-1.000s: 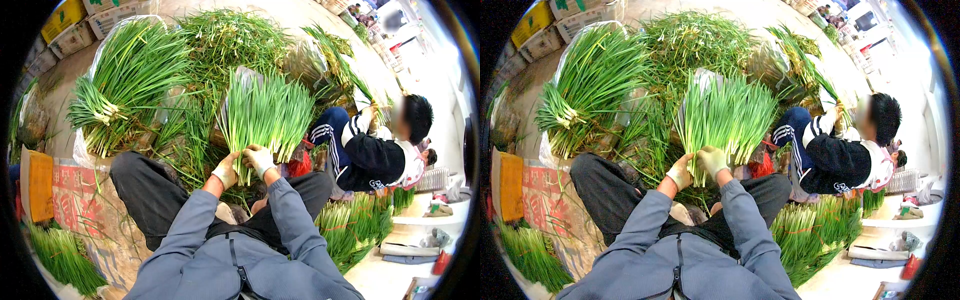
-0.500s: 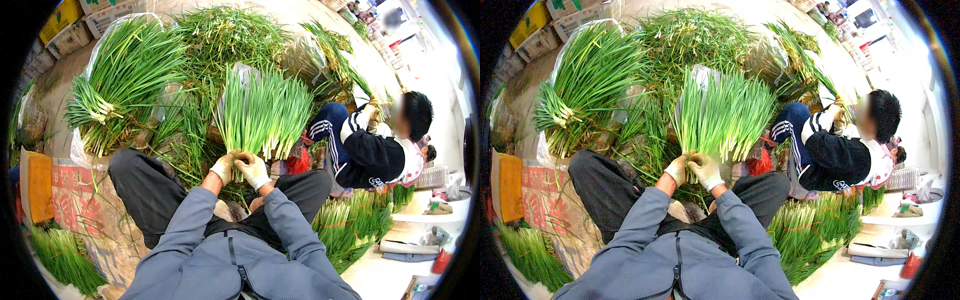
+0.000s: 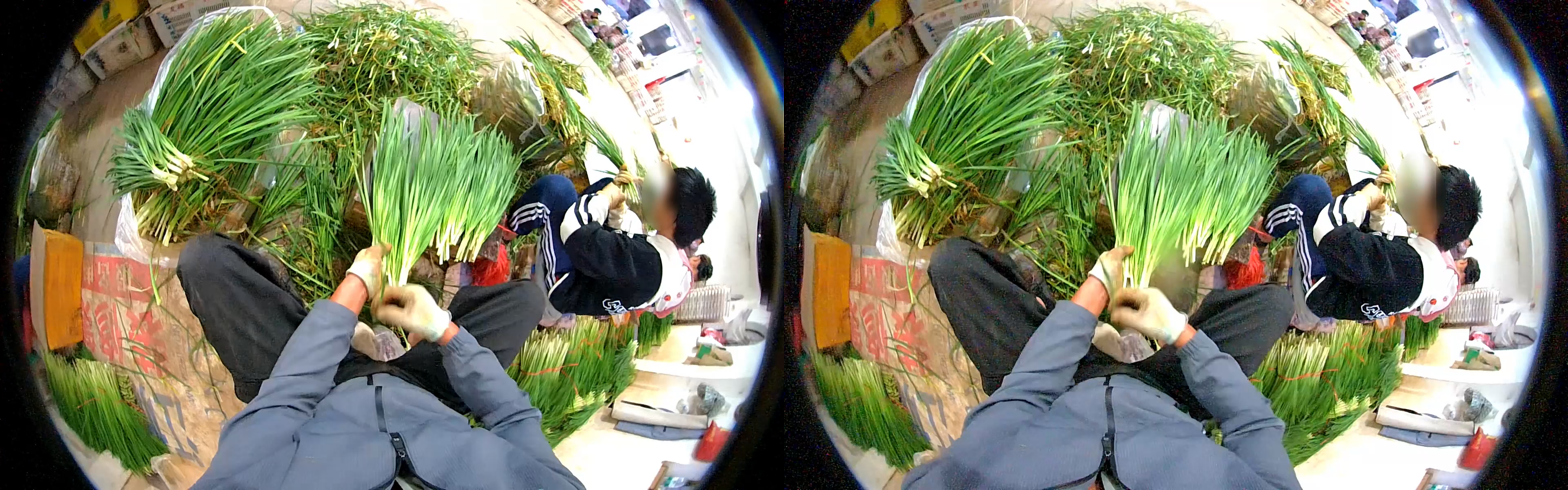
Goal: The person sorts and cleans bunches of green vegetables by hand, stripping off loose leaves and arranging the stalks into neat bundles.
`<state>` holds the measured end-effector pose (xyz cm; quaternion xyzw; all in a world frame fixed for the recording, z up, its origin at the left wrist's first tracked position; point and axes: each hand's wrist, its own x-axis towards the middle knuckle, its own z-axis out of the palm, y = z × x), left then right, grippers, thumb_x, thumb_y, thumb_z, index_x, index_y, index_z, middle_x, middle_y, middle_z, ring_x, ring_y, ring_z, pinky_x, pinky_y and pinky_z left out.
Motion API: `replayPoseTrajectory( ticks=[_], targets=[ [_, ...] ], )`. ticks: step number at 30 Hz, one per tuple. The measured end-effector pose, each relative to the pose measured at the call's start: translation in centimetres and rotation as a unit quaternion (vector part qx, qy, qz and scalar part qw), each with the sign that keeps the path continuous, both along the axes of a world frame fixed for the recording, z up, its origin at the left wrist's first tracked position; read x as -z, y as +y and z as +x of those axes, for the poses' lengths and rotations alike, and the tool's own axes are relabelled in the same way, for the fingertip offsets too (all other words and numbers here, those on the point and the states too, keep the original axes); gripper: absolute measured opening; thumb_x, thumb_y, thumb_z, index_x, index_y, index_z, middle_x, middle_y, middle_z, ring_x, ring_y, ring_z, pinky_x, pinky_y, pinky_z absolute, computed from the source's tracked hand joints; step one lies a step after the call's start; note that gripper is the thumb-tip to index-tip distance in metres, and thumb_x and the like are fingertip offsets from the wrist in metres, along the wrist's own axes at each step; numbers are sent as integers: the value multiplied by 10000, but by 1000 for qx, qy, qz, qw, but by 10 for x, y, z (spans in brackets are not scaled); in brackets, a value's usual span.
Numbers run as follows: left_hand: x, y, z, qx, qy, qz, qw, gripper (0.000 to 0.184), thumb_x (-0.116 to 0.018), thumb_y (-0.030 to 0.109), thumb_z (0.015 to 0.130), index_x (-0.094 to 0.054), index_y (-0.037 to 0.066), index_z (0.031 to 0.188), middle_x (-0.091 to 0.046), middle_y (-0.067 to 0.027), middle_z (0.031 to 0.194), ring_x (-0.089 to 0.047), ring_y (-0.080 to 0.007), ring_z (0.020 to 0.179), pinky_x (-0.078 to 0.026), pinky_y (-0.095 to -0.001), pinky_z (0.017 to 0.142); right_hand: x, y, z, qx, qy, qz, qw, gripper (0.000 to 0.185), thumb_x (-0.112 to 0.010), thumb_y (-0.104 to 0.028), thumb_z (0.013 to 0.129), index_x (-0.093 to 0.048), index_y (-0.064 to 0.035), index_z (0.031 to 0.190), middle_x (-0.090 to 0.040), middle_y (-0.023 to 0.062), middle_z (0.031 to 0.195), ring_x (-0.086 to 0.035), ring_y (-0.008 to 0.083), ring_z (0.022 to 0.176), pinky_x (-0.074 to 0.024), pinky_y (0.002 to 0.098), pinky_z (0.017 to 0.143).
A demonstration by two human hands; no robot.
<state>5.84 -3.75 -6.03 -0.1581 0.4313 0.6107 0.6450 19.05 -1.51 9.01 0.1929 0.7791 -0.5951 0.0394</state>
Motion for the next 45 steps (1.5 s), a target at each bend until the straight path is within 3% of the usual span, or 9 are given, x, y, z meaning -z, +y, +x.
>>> replayPoseTrajectory(
  ticks=[5, 11, 16, 29, 37, 38, 40, 42, 45],
  targets=[
    [1, 2, 1, -47, -85, 86, 992, 365, -469, 248, 968, -542, 20, 1244, -696, -213, 1061, -698, -371, 912, -575, -515, 826, -16, -1, 17, -322, -112, 20, 940, 215, -674, -212, 825, -683, -38, 950, -697, 158, 879, -679, 287, 812, -536, 381, 760],
    [-34, -3, -3, -39, -46, 31, 998, 362, -451, 302, 974, -564, 30, 1186, -695, -161, 1015, -678, -336, 844, -565, -486, 771, 30, 45, -6, 133, -126, 286, 941, 285, -661, -303, 864, -716, -69, 1017, -702, 182, 930, -688, 345, 894, -539, 393, 781],
    [-3, -2, 0, -53, -27, 32, 998, 322, -460, 320, 973, -577, 82, 1156, -672, -154, 997, -656, -312, 830, -550, -491, 746, 61, 50, -28, 146, -178, 323, 918, 326, -654, -324, 869, -722, -34, 1001, -706, 208, 912, -686, 372, 880, -539, 410, 788],
    [-28, -3, 1, -75, -161, 117, 977, 420, -421, 365, 1012, -571, 35, 1225, -699, -156, 1009, -689, -324, 815, -581, -501, 732, 81, 74, -2, 357, -83, 24, 930, 280, -700, -230, 889, -696, 17, 1020, -701, 69, 783, -638, 117, 592, -501, 265, 525],
    [-32, 1, 9, 138, 180, 64, 972, 276, -489, 116, 1006, -599, 69, 1254, -694, -103, 1083, -659, -218, 907, -550, -382, 701, 67, 64, -5, 298, -215, 108, 924, 948, -737, -615, 725, -506, 102, 1302, -650, 280, 1200, -647, 359, 1126, -483, 367, 992],
    [-9, 5, 15, 194, 301, 114, 927, 321, -444, 144, 1023, -565, 71, 1312, -656, -111, 1195, -627, -222, 1028, -530, -380, 816, 54, 59, -18, 309, -217, 110, 920, 952, -753, -598, 715, -486, 105, 1298, -650, 283, 1192, -648, 367, 1118, -490, 373, 985],
    [61, 11, 23, 342, 763, 134, 532, 447, -421, 225, 1017, -446, 65, 1433, -507, -167, 1445, -483, -281, 1321, -382, -344, 1105, 42, 54, -41, 334, -199, 116, 914, 999, -810, -545, 679, -410, 114, 1314, -653, 296, 1161, -662, 381, 1071, -519, 388, 939],
    [56, -3, 30, 265, 762, 150, 571, 556, -460, 253, 997, -319, 74, 1504, -529, -202, 1402, -501, -298, 1312, -402, -371, 1086, 50, 53, -51, 371, -120, 116, 914, 941, -854, -430, 671, -391, 106, 1291, -671, 295, 1087, -684, 390, 991, -544, 401, 889],
    [-83, -25, 34, 304, 631, 54, 712, 761, -625, 248, 891, -254, 60, 1528, -514, -219, 1409, -531, -320, 1280, -426, -364, 1062, 53, 50, -50, 388, 33, 83, 917, 775, -805, -244, 710, -415, 28, 1322, -671, 259, 1071, -665, 394, 1015, -528, 403, 916]
  ],
)
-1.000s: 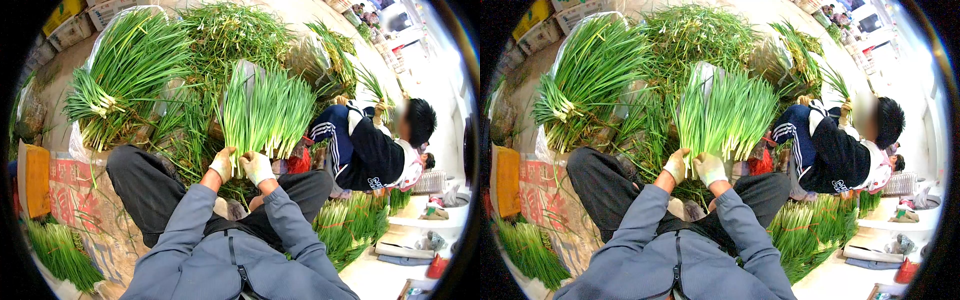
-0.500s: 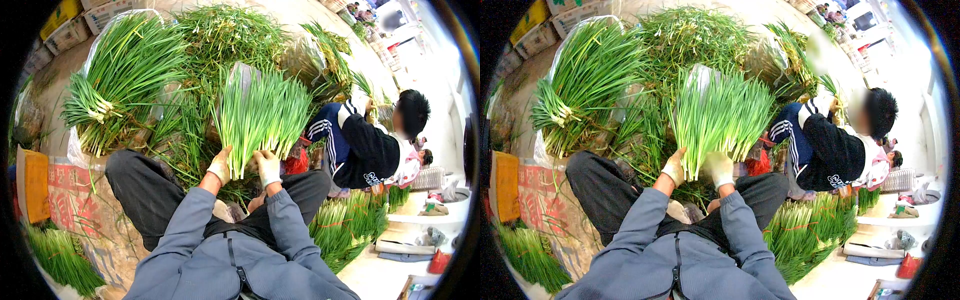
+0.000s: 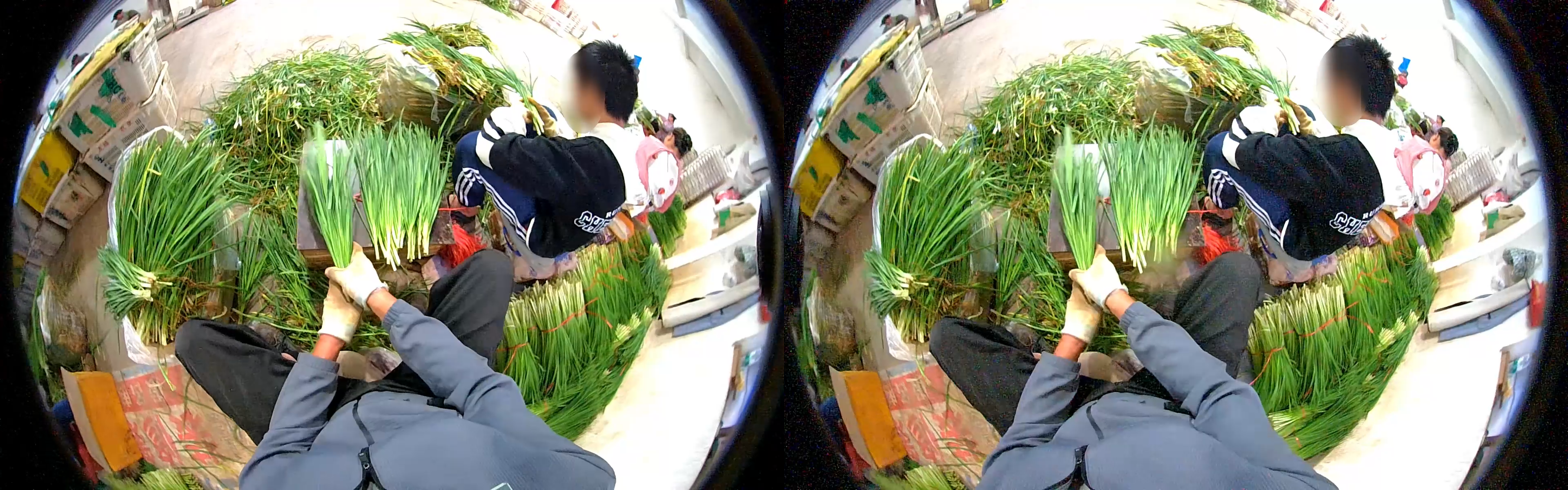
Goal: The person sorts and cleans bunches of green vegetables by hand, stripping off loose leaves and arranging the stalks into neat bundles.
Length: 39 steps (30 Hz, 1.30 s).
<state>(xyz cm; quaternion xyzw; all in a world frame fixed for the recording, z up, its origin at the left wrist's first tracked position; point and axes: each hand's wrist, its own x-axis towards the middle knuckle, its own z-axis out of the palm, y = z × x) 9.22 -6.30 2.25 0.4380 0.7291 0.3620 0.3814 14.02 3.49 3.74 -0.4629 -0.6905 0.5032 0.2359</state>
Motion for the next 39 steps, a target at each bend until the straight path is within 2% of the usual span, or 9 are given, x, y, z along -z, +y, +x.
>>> replayPoseTrajectory(
  ticks=[8, 14, 18, 22, 26, 29, 34, 37, 39],
  targets=[
    [-9, 6, -12, -125, -308, 172, 927, 748, -682, 215, 922, -282, 26, 1525, -539, -220, 1367, -588, -247, 1154, -479, -358, 990, -80, 114, 53, 46, -53, 133, 989, 839, -804, -268, 734, -418, 147, 1353, -643, 297, 1174, -662, 348, 1043, -528, 370, 934],
    [95, 12, -18, -288, -420, -75, 857, 632, -662, 129, 883, -401, -10, 1442, -682, -170, 1053, -670, -248, 756, -541, -362, 681, -23, 198, 61, 73, -293, 50, 952, 952, -787, -365, 759, -311, 88, 1446, -626, 353, 1152, -669, 370, 1062, -557, 420, 910],
    [194, -12, -47, -314, 85, -147, 934, 348, -632, 90, 829, -673, 18, 1167, -725, -142, 990, -688, -280, 832, -545, -402, 748, 16, 190, 47, 28, -485, 64, 871, 1028, -764, -443, 790, -226, 67, 1503, -382, 368, 1457, -458, 443, 1332, -398, 437, 1121],
    [275, -39, -111, -530, -18, -213, 820, 292, -653, 168, 817, -705, 79, 1090, -718, -184, 1016, -687, -328, 902, -533, -414, 812, -7, 170, 47, 42, -416, 344, 841, 870, -798, -396, 777, -402, 9, 1438, -512, 271, 1388, -537, 406, 1249, -458, 441, 1039],
    [243, -14, -123, -432, 71, -239, 867, 413, -703, 288, 810, -665, 101, 1176, -695, -223, 1074, -671, -385, 998, -524, -463, 856, -34, 104, 23, -200, -88, 71, 973, 279, -737, -169, 848, -681, -34, 1085, -720, 177, 958, -711, 269, 899, -559, 357, 781],
    [230, 19, -130, -329, 109, -380, 857, 906, -846, 380, 715, -426, 17, 1432, -571, -235, 1339, -582, -351, 1207, -511, -424, 972, -16, 63, -3, -444, -215, 59, 868, 383, -700, -311, 853, -668, -39, 1120, -693, 209, 1036, -671, 376, 970, -537, 433, 851],
    [239, 20, -130, -320, 142, -416, 839, 1030, -847, 322, 733, -231, 21, 1502, -607, -227, 1269, -605, -361, 1156, -515, -428, 969, 81, 26, -5, -523, -388, -47, 757, 503, -691, -360, 857, -609, -28, 1226, -680, 229, 1120, -652, 388, 1039, -521, 448, 893],
    [289, 0, -143, -353, -21, -303, 885, 647, -753, 185, 772, -481, -31, 1318, -690, -205, 1013, -670, -343, 919, -531, -405, 817, 103, 28, -14, -476, -377, -29, 794, 521, -689, -370, 858, -606, -14, 1228, -669, 255, 1137, -645, 400, 1058, -516, 454, 906],
    [243, 2, -147, -398, -312, -195, 840, 694, -679, 152, 802, -411, -25, 1418, -598, -204, 1297, -588, -322, 1149, -472, -415, 972, 100, 34, -33, -426, -361, -29, 829, 575, -695, -388, 849, -585, 1, 1258, -657, 278, 1150, -634, 415, 1084, -509, 452, 927]
  ],
)
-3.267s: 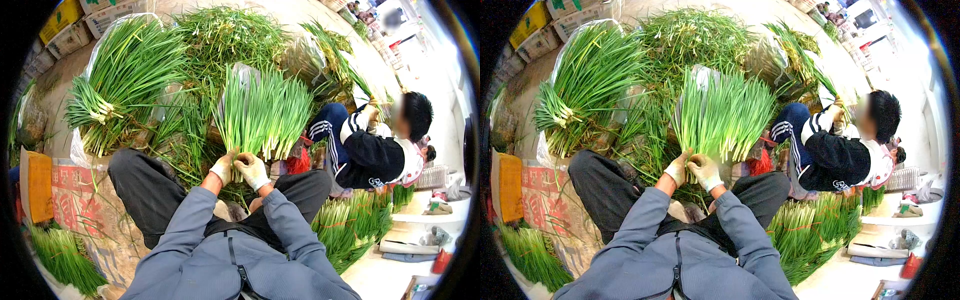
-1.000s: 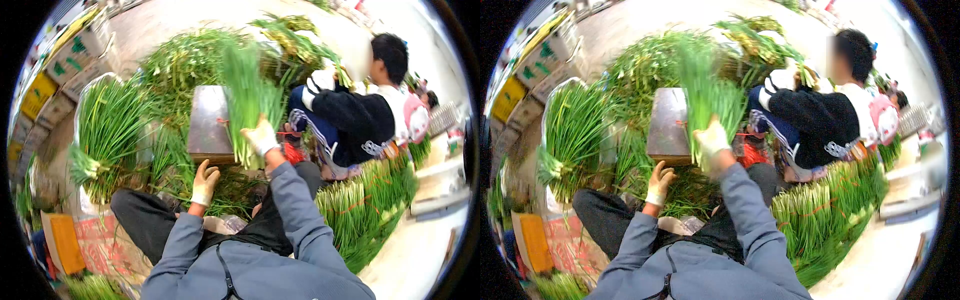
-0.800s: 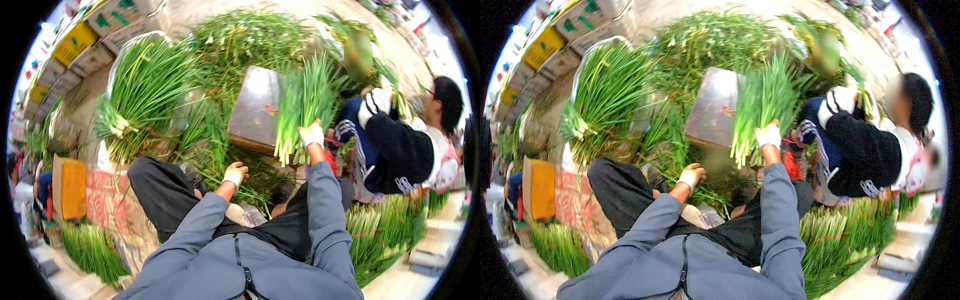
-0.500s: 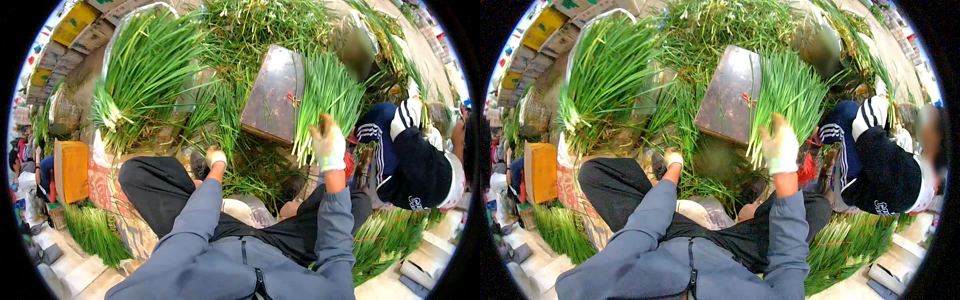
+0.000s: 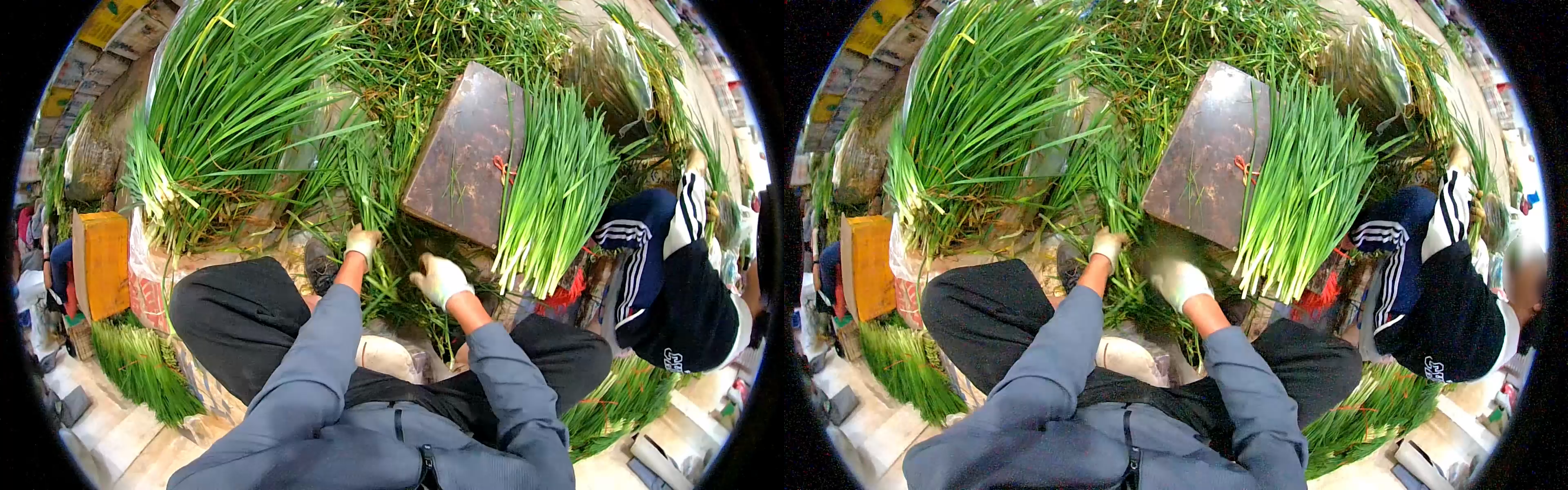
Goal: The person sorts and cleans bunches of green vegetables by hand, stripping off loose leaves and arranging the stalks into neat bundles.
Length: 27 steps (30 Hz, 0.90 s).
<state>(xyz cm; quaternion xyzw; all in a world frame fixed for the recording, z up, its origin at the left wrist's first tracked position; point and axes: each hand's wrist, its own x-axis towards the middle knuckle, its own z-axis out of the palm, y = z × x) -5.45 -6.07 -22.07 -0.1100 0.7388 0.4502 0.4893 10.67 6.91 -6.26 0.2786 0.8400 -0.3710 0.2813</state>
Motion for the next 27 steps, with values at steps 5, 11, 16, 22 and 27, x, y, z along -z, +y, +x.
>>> replayPoseTrajectory(
  ticks=[5, 11, 16, 22, 27],
  targets=[
    [-61, 2, 22, -110, -208, 302, 924, 383, -660, 97, 871, -579, 20, 1237, -631, -131, 1156, -591, -272, 1074, -488, -469, 925, 33, -19, -28, 71, 89, -56, 992, 704, -761, -413, 760, -561, 51, 1251, -666, 298, 1094, -643, 423, 1061, -513, 433, 922],
    [-63, -8, -59, 194, 207, -77, 956, 384, -584, 332, 960, -627, 178, 1309, -647, -84, 1282, -554, -249, 1254, -427, -363, 1066, 53, -20, -5, 218, 126, 82, 964, 550, -604, -389, 910, -565, 66, 1216, -657, 307, 1039, -644, 434, 995, -510, 458, 862],
    [69, -80, -136, 33, 206, -344, 915, 389, -578, 334, 941, -640, 167, 1287, -620, -122, 1341, -613, -246, 1195, -505, -370, 964, 7, -41, 1, 320, 208, 25, 924, 657, -638, -381, 922, -454, 34, 1397, -592, 285, 1279, -603, 400, 1162, -470, 396, 977],
    [31, -66, -116, 166, 287, -404, 853, 400, -669, 409, 852, -715, 93, 1093, -709, -190, 1112, -702, -346, 1009, -566, -443, 799, -60, -34, -12, 325, 205, -78, 920, 457, -623, -253, 948, -520, 0, 1314, -651, 220, 1158, -658, 334, 1035, -504, 367, 898],
    [14, -15, -31, -51, 250, -160, 953, 266, -627, 278, 887, -641, 62, 1042, -695, -169, 958, -676, -346, 805, -538, -449, 723, -7, -34, -27, 349, 198, -138, 906, 306, -593, -228, 967, -575, 12, 1156, -662, 195, 1005, -643, 288, 938, -485, 364, 876]
  ],
)
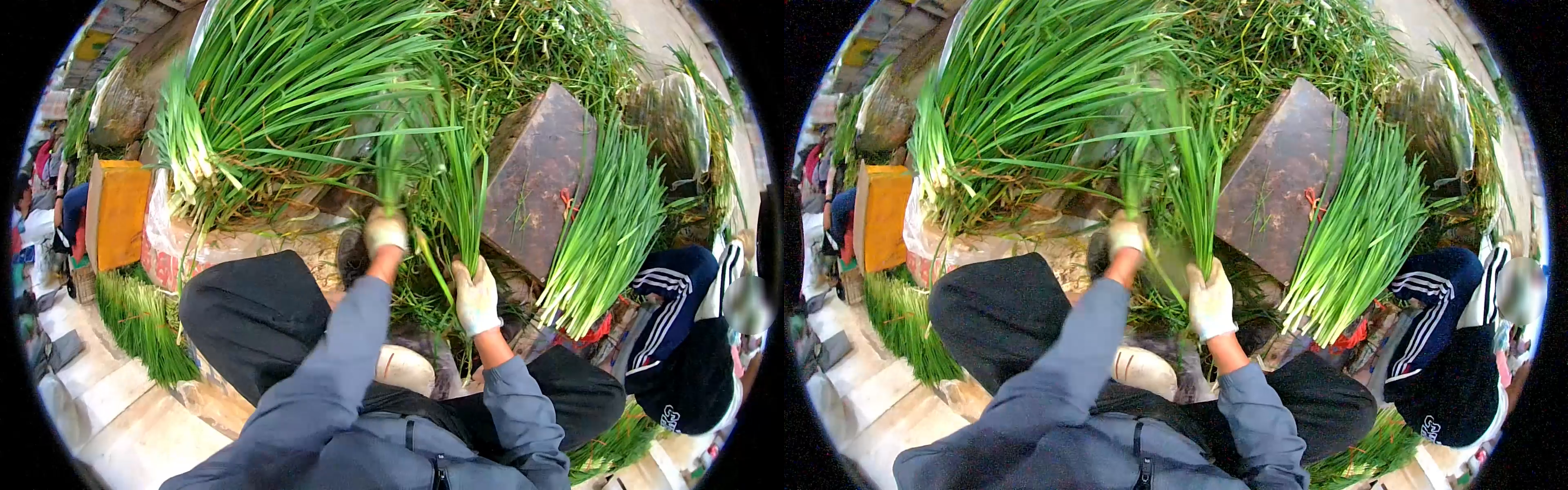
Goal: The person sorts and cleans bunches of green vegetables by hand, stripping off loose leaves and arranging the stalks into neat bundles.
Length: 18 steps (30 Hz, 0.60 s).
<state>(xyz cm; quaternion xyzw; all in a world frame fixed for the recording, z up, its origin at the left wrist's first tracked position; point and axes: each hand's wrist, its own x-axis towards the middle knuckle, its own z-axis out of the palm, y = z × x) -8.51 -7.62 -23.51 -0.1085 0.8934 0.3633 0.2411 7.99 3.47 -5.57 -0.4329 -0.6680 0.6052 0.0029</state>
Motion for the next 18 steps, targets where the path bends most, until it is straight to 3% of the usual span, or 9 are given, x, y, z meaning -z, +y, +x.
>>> replayPoseTrajectory(
  ticks=[3, 5, 6, 7, 10, 12, 13, 16, 18],
  targets=[
    [-60, 31, 75, 83, 41, 121, 988, 280, -607, 209, 902, -590, 31, 1117, -663, -161, 972, -659, -318, 865, -516, -431, 786, 8, -4, -16, -22, -29, 101, 994, 349, -641, -285, 937, -578, 3, 1124, -672, 177, 935, -648, 297, 827, -514, 378, 794],
    [-82, 37, 116, 223, 129, 68, 964, 300, -612, 189, 904, -568, 29, 1154, -656, -161, 1015, -651, -309, 943, -503, -414, 842, -2, 0, -23, -16, -79, 141, 987, 417, -724, -334, 875, -592, -2, 1092, -698, 173, 895, -674, 262, 765, -531, 372, 741],
    [-71, 37, 136, 260, 173, 24, 950, 312, -615, 182, 905, -558, 35, 1174, -655, -162, 1046, -645, -309, 978, -495, -407, 865, 11, 9, -17, -29, -103, 141, 984, 504, -749, -421, 816, -607, -24, 1092, -712, 208, 909, -705, 366, 825, -551, 404, 754],
    [-63, 37, 152, 151, 83, 207, 963, 320, -614, 176, 901, -553, 32, 1180, -647, -167, 1065, -638, -322, 1002, -495, -413, 866, -2, 14, -20, -53, -121, 126, 983, 485, -749, -426, 816, -624, -21, 1053, -713, 206, 915, -705, 362, 831, -549, 399, 760],
    [-61, 30, 170, 51, -13, 408, 911, 410, -632, 151, 851, -528, 36, 1230, -616, -190, 1124, -601, -379, 1076, -491, -437, 874, -2, 24, -12, -69, -105, 114, 986, 413, -735, -392, 816, -662, -11, 959, -710, 201, 913, -702, 352, 834, -542, 387, 767],
    [-111, 28, 158, 281, 155, 282, 904, 500, -648, 151, 809, -498, 30, 1270, -600, -214, 1126, -583, -423, 1054, -486, -470, 868, 2, 32, -8, -107, -37, 193, 975, 367, -711, -337, 815, -668, -8, 970, -704, 202, 909, -696, 342, 837, -533, 384, 777],
    [-143, 25, 145, 326, 135, 285, 892, 587, -665, 162, 788, -466, 21, 1322, -598, -246, 1107, -576, -443, 1021, -482, -493, 862, -25, 31, -11, -108, -63, 176, 976, 328, -692, -258, 812, -658, -6, 1020, -691, 217, 904, -689, 330, 844, -526, 386, 779],
    [-147, 23, 145, 363, 136, 274, 880, 638, -659, 188, 805, -438, 8, 1375, -590, -267, 1113, -573, -435, 1039, -484, -492, 881, -56, 35, 0, -34, -16, 174, 984, 297, -695, -189, 818, -642, -2, 1043, -695, 200, 898, -690, 299, 850, -527, 369, 790],
    [-124, 15, 162, 332, 92, 195, 918, 662, -652, 184, 825, -416, 20, 1422, -599, -262, 1121, -588, -422, 1062, -493, -476, 911, -84, 49, 14, 7, 13, 211, 977, 240, -666, -64, 845, -626, -12, 1076, -713, 90, 865, -689, 203, 781, -548, 335, 747]
  ],
)
